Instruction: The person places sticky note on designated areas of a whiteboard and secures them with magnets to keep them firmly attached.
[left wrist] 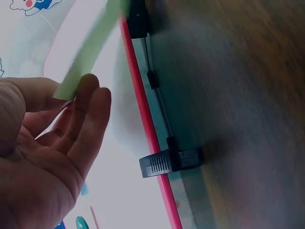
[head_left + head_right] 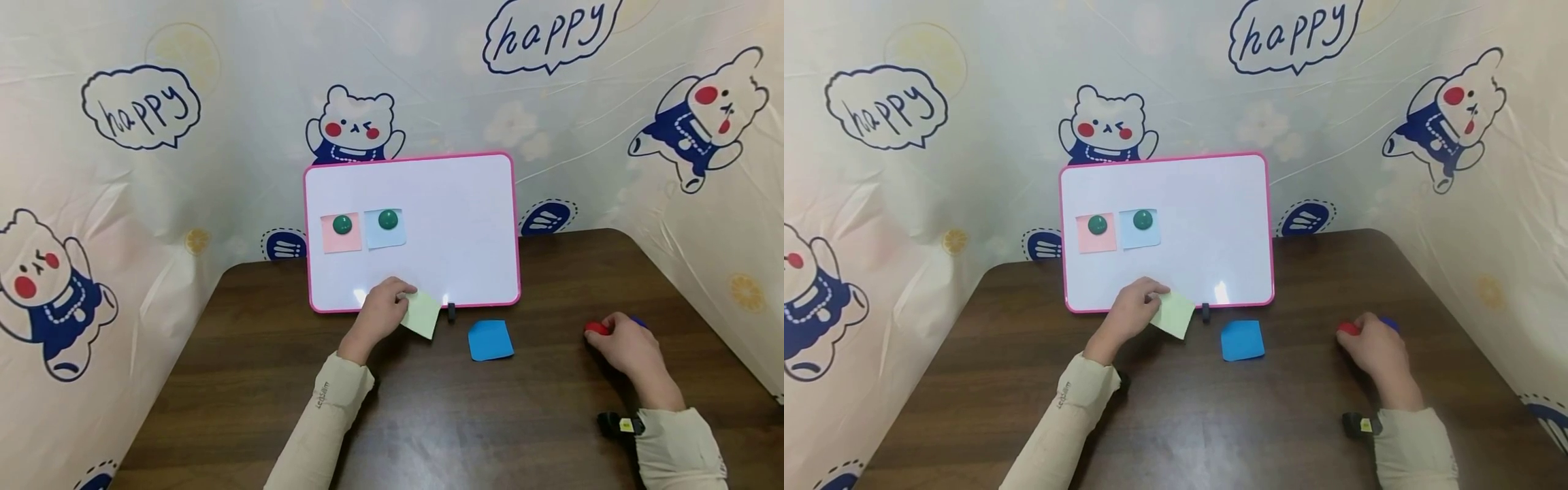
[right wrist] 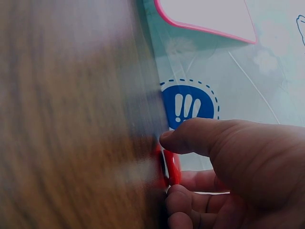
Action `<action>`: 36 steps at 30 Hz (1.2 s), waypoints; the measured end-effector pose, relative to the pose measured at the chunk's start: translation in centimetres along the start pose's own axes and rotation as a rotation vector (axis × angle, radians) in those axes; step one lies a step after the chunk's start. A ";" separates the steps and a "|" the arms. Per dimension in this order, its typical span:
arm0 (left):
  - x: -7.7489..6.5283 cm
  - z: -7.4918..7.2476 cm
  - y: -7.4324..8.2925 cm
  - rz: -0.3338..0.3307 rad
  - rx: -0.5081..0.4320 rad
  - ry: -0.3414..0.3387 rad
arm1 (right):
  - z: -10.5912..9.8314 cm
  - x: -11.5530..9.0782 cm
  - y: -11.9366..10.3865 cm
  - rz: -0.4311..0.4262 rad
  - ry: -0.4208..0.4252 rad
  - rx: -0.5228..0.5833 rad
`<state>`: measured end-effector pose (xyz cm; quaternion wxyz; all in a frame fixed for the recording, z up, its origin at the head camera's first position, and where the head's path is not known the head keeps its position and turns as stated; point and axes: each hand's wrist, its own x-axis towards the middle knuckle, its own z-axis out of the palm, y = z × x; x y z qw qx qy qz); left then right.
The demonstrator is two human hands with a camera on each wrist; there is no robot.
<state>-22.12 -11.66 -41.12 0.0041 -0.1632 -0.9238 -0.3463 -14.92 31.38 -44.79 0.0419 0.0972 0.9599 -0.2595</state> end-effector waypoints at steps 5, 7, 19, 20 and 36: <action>0.0 -0.2 0.0 0.002 -0.018 -0.010 | 0.0 0.0 0.1 -0.004 0.004 -0.001; 0.0 -0.2 0.0 0.007 -0.021 -0.011 | 0.0 0.0 0.1 -0.005 0.006 -0.003; 0.6 -0.4 -0.2 0.000 -0.032 0.003 | -0.2 -0.1 -0.1 0.010 -0.002 0.004; 0.7 -0.4 -0.2 0.001 -0.033 0.004 | -0.2 -0.2 -0.2 0.013 -0.004 0.005; 4.2 0.2 2.0 -0.069 -0.113 0.103 | 0.1 0.1 0.1 0.014 0.004 0.008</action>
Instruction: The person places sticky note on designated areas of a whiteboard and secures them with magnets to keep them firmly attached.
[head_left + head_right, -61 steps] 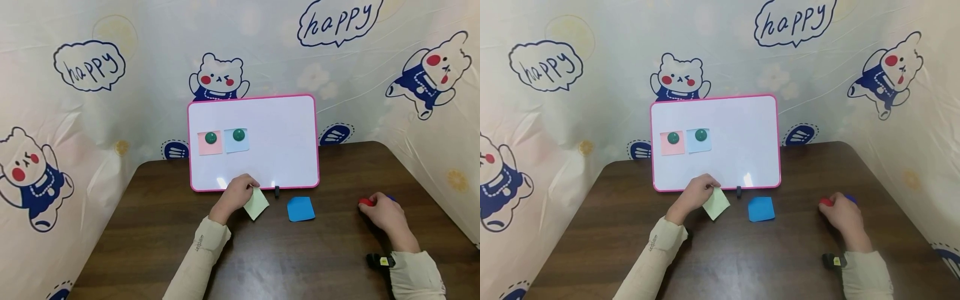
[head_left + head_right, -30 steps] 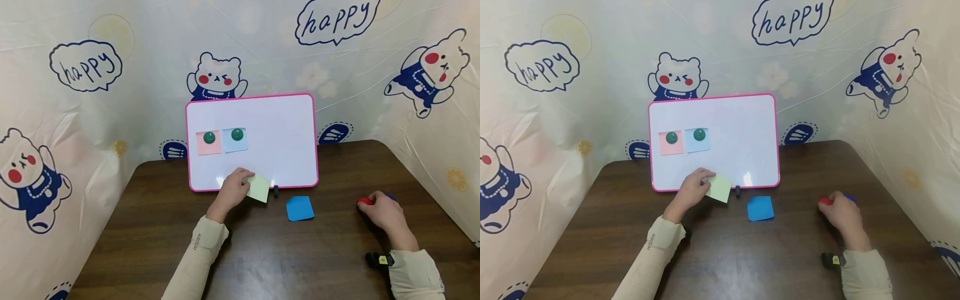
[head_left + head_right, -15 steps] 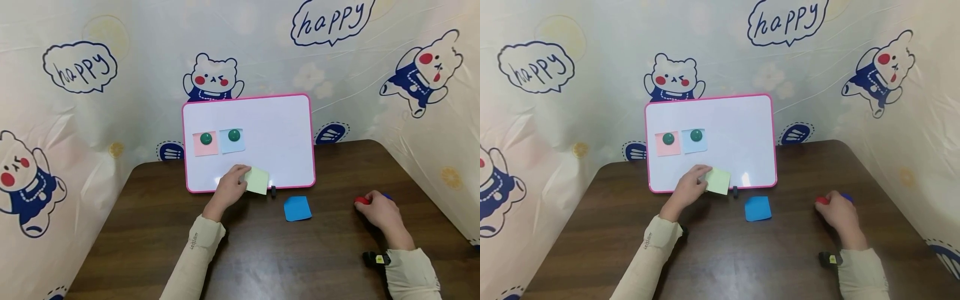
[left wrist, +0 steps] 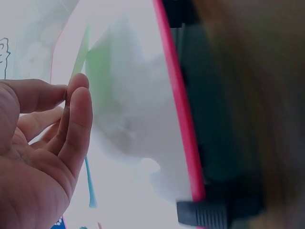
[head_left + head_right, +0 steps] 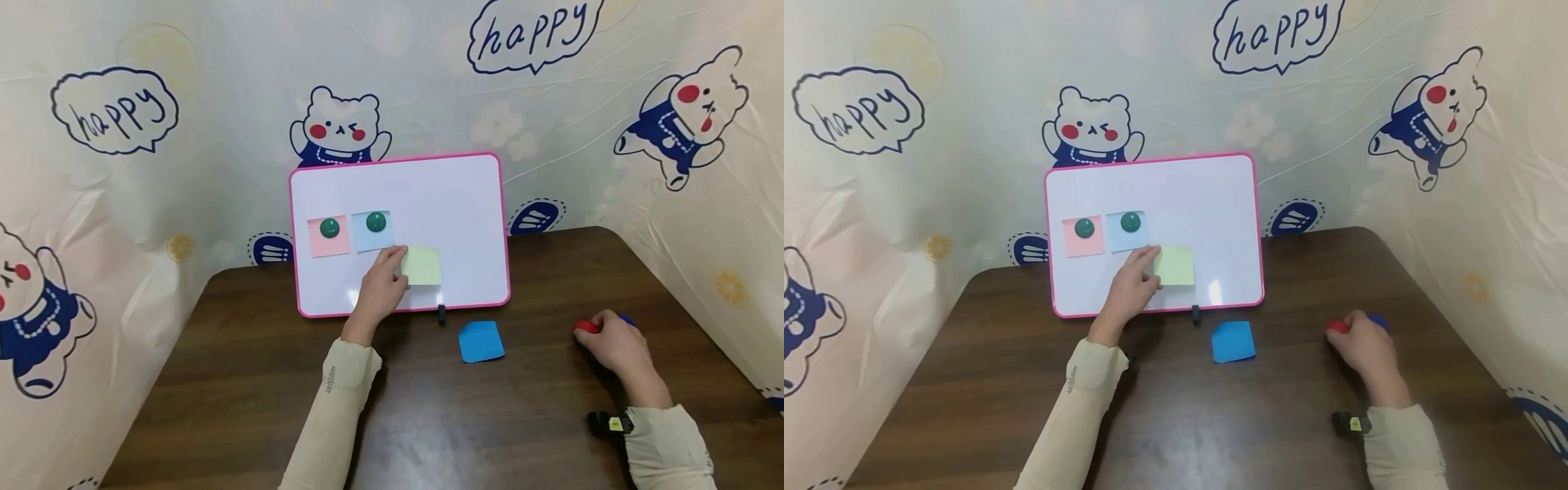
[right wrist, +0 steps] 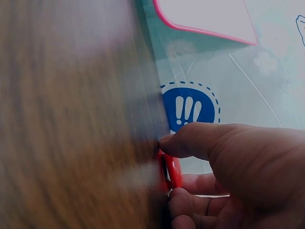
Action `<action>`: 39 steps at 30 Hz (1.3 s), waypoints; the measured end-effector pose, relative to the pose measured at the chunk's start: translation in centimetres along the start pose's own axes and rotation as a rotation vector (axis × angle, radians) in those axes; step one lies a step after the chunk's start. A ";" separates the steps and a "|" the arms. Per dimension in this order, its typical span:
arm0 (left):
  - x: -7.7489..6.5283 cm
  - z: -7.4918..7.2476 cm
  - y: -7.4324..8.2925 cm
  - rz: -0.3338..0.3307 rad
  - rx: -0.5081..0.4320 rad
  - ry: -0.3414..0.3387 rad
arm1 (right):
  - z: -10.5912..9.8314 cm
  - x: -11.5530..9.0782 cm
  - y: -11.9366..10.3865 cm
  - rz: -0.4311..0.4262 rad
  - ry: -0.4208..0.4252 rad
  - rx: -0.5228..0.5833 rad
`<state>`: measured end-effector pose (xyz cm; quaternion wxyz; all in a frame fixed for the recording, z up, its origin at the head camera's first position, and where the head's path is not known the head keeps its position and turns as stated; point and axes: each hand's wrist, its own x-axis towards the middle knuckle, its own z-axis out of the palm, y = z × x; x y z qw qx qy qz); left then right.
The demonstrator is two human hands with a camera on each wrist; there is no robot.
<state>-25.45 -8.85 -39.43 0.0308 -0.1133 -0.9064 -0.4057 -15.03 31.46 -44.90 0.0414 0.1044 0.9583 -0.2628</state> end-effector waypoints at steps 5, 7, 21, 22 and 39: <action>1.0 0.6 0.5 -0.003 0.004 0.020 | -0.1 -0.1 0.0 -0.002 0.002 0.001; 1.3 0.9 0.7 -0.001 0.007 0.028 | -0.3 -0.2 -0.1 0.003 0.006 0.002; 3.0 1.9 2.0 0.020 -0.006 0.079 | 0.2 0.0 0.4 0.033 0.012 0.001; 3.2 1.9 1.9 0.029 0.005 0.087 | 0.3 0.0 0.4 0.027 0.017 0.000; 3.8 1.5 1.4 0.117 0.148 0.263 | 0.5 0.5 -0.1 0.028 0.022 -0.012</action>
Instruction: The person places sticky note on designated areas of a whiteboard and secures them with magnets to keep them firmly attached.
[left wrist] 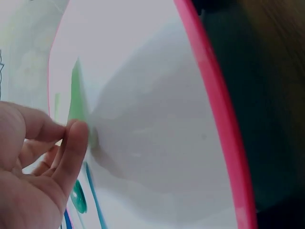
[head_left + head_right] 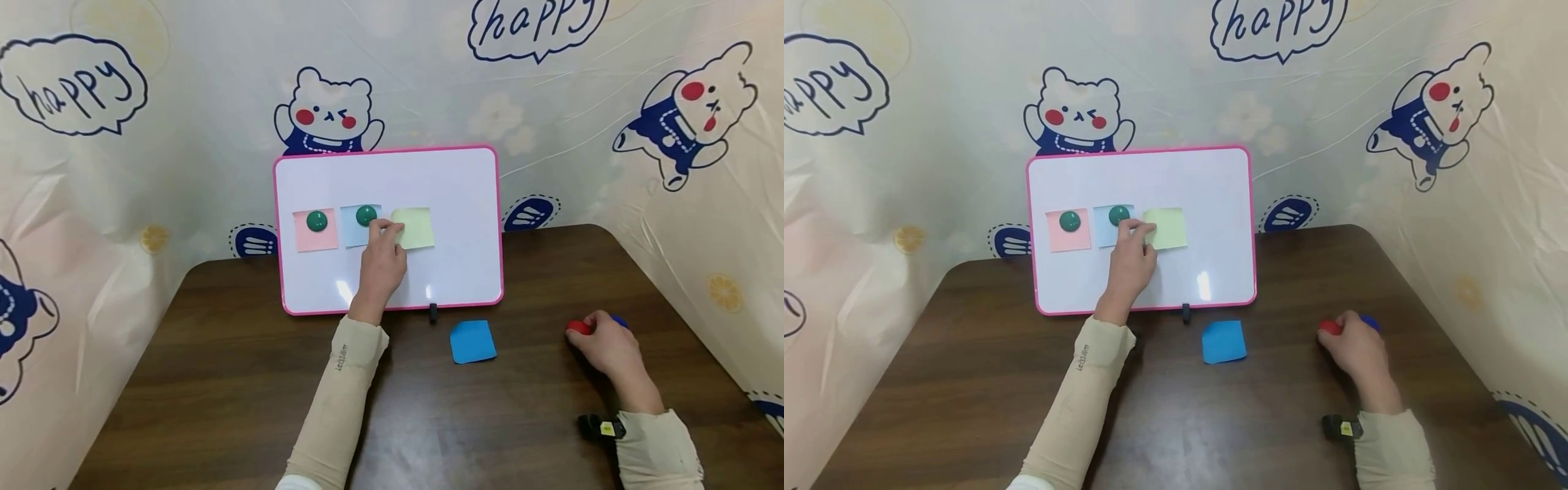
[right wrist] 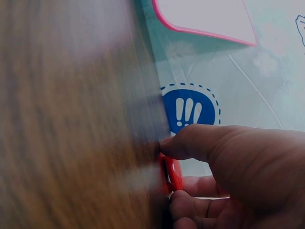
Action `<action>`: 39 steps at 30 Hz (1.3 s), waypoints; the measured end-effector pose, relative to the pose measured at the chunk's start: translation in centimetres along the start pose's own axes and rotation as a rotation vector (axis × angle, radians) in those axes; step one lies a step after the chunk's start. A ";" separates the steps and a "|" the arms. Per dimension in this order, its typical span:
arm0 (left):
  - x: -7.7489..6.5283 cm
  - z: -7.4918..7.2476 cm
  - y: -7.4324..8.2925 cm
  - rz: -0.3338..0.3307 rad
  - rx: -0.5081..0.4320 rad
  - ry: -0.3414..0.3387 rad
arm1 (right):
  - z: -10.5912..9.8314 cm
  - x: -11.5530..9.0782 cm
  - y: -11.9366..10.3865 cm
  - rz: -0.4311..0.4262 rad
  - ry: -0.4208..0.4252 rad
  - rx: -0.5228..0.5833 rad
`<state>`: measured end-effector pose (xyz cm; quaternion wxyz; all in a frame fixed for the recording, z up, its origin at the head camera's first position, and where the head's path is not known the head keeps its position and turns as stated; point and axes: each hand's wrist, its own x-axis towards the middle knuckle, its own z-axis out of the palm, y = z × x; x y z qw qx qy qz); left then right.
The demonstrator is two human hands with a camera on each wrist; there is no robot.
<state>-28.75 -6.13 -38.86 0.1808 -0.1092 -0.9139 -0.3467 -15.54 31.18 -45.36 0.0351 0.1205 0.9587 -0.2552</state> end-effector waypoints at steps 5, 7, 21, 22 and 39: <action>0.0 0.6 0.2 0.083 0.038 0.045 | -0.1 0.0 -0.2 0.005 0.002 -0.001; -0.1 0.8 0.3 0.101 0.035 0.044 | -0.1 0.0 -0.2 0.010 -0.002 -0.001; 0.3 0.7 -0.3 0.090 0.034 -0.017 | -0.1 0.0 -0.3 0.036 -0.017 0.007; 0.4 0.6 -0.4 0.092 0.026 -0.020 | -0.1 -0.1 -0.3 0.033 -0.015 0.007; 1.4 0.5 -0.7 0.078 0.014 -0.065 | 0.2 -0.1 -0.2 0.009 0.008 0.001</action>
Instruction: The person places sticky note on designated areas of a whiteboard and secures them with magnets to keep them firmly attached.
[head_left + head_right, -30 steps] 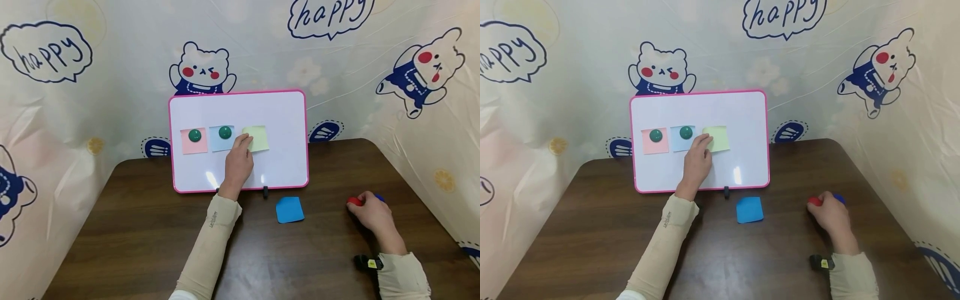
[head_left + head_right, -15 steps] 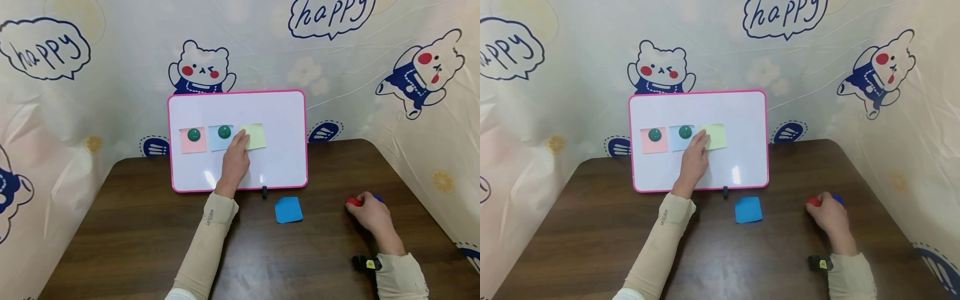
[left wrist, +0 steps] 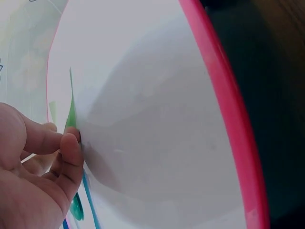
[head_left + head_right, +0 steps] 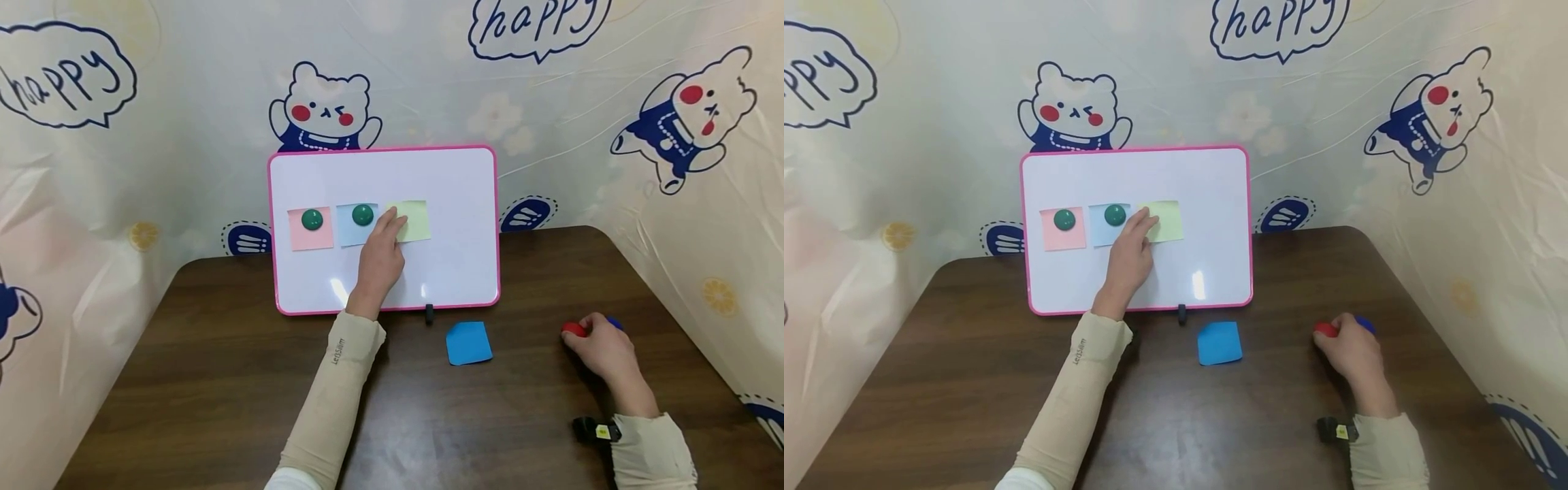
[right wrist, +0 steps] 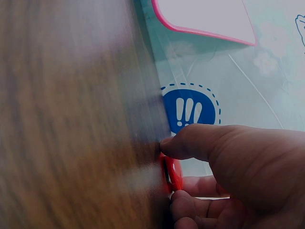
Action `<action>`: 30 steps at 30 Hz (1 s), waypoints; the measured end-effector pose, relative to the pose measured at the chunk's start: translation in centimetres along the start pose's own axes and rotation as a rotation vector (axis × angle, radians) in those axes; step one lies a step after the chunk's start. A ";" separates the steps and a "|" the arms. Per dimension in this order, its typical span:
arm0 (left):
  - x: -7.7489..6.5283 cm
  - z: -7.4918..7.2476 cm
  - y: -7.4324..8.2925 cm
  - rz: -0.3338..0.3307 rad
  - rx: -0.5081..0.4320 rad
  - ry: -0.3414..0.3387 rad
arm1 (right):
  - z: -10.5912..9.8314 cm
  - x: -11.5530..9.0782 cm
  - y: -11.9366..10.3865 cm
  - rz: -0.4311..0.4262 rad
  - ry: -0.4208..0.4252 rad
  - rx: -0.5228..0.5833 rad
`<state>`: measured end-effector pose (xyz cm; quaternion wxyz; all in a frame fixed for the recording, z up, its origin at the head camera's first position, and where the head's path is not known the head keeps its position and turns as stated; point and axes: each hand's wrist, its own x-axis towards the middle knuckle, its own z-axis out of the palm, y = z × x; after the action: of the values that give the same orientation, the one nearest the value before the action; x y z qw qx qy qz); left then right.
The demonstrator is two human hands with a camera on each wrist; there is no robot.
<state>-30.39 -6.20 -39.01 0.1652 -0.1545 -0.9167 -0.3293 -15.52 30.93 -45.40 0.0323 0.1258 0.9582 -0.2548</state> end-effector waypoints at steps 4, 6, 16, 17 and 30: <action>0.0 -0.2 0.2 -0.009 0.019 -0.009 | 0.0 0.0 -0.1 -0.001 0.000 0.000; 0.0 -0.3 0.3 -0.009 0.031 -0.008 | -0.1 0.0 -0.2 0.000 0.001 0.000; 0.0 -0.3 0.3 -0.022 0.047 -0.018 | 0.0 -0.1 -0.1 0.007 -0.007 -0.001; 0.0 -0.3 0.3 -0.022 0.051 -0.019 | 0.1 0.0 -0.1 0.007 -0.008 -0.001; 0.2 -0.1 0.4 -0.012 0.088 -0.022 | 0.0 0.1 0.1 0.007 -0.017 0.007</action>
<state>-30.39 -5.94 -38.66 0.1598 -0.1454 -0.9330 -0.2880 -15.57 31.00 -45.44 0.0407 0.1270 0.9566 -0.2592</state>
